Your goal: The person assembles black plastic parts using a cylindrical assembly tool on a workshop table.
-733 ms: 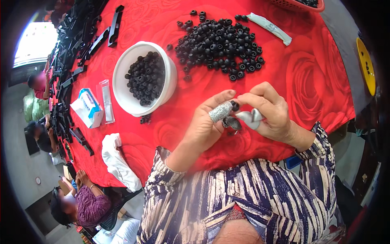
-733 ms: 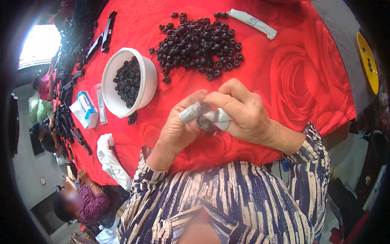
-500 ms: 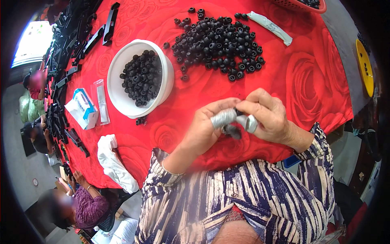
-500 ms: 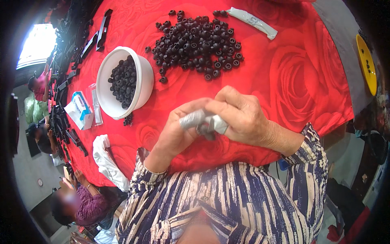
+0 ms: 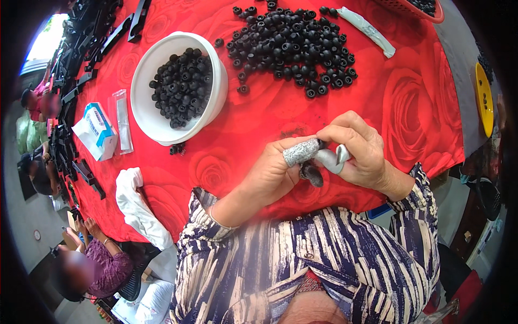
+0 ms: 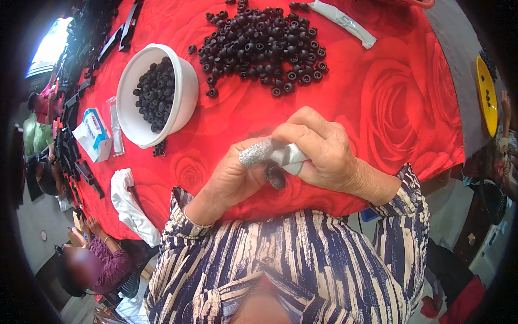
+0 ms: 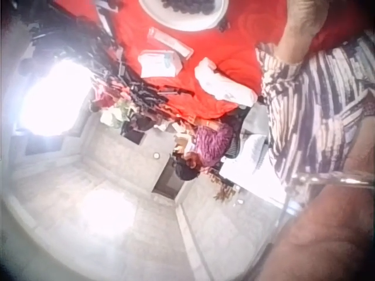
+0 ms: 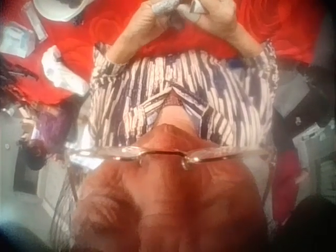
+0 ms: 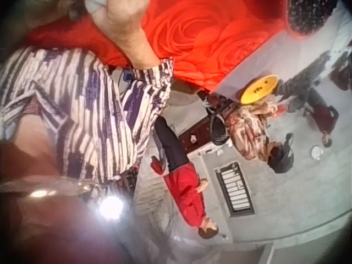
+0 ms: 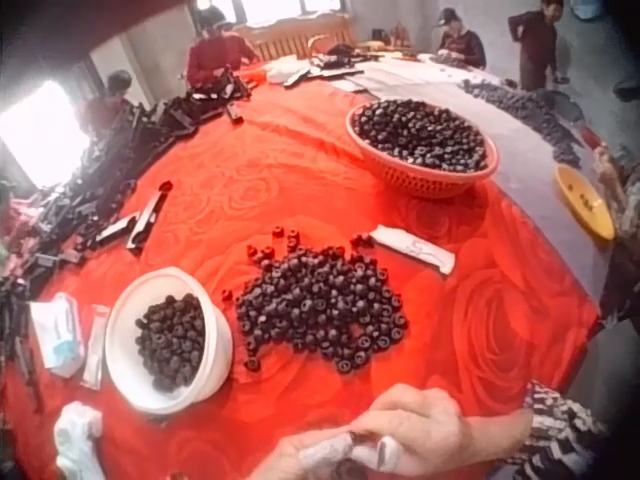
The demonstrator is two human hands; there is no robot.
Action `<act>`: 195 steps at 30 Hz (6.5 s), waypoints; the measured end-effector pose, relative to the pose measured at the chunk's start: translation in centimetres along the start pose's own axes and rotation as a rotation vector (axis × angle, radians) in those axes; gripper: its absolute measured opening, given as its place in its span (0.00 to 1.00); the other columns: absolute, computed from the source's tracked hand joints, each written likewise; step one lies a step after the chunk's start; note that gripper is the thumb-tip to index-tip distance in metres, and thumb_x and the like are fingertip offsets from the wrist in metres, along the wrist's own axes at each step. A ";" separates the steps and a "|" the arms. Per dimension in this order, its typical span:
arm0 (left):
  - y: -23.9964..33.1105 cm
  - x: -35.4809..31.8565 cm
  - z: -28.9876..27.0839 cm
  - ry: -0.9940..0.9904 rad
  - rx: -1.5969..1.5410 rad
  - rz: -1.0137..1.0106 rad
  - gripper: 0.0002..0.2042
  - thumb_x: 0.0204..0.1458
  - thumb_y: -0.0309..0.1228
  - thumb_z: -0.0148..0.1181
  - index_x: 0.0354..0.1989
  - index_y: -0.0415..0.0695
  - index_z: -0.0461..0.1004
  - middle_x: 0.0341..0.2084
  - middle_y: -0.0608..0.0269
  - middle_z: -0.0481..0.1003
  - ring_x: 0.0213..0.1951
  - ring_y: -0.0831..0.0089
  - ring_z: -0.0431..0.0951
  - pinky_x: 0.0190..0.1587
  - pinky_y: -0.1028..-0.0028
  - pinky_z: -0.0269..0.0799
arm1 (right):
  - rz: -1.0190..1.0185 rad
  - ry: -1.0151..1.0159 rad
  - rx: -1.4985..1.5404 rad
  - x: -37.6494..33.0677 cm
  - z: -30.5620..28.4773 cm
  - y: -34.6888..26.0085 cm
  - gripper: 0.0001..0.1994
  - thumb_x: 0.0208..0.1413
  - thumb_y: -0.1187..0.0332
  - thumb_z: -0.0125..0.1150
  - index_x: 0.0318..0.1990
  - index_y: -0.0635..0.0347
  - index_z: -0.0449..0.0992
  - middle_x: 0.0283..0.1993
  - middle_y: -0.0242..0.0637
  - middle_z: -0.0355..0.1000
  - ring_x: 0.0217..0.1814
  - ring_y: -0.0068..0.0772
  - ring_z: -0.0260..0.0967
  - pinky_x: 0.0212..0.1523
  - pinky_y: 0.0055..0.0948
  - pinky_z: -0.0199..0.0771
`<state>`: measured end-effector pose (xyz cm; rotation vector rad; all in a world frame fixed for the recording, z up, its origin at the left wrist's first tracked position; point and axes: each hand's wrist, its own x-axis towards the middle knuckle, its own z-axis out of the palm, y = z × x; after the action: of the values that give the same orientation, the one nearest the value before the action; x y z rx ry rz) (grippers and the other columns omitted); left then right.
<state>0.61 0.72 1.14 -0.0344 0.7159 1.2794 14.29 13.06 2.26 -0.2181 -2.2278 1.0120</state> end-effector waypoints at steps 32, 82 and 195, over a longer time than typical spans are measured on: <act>0.7 -0.3 -1.3 -0.178 0.108 -0.044 0.11 0.52 0.27 0.59 0.42 0.35 0.75 0.31 0.61 0.77 0.30 0.79 0.75 0.31 0.80 0.73 | -0.038 -0.193 0.170 0.4 -0.9 0.2 0.15 0.39 0.73 0.70 0.37 0.66 0.76 0.25 0.37 0.69 0.22 0.31 0.69 0.19 0.27 0.68; 0.2 -0.5 -0.9 -0.085 0.204 0.131 0.12 0.55 0.28 0.57 0.46 0.38 0.74 0.34 0.69 0.74 0.34 0.83 0.73 0.36 0.82 0.69 | 0.376 -0.347 0.254 0.8 -2.5 0.3 0.12 0.49 0.74 0.56 0.42 0.66 0.69 0.32 0.44 0.69 0.30 0.42 0.71 0.29 0.33 0.68; 0.9 -0.2 -1.4 -0.064 0.062 0.065 0.13 0.52 0.24 0.58 0.47 0.36 0.71 0.32 0.59 0.76 0.31 0.75 0.77 0.34 0.79 0.74 | 0.046 -0.145 0.176 -0.1 -0.7 0.5 0.13 0.42 0.70 0.69 0.35 0.63 0.74 0.25 0.37 0.67 0.22 0.35 0.69 0.21 0.29 0.68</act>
<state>-0.84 0.32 0.48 0.0808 0.7058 1.3138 14.76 13.78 2.17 -0.1224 -2.2543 1.2777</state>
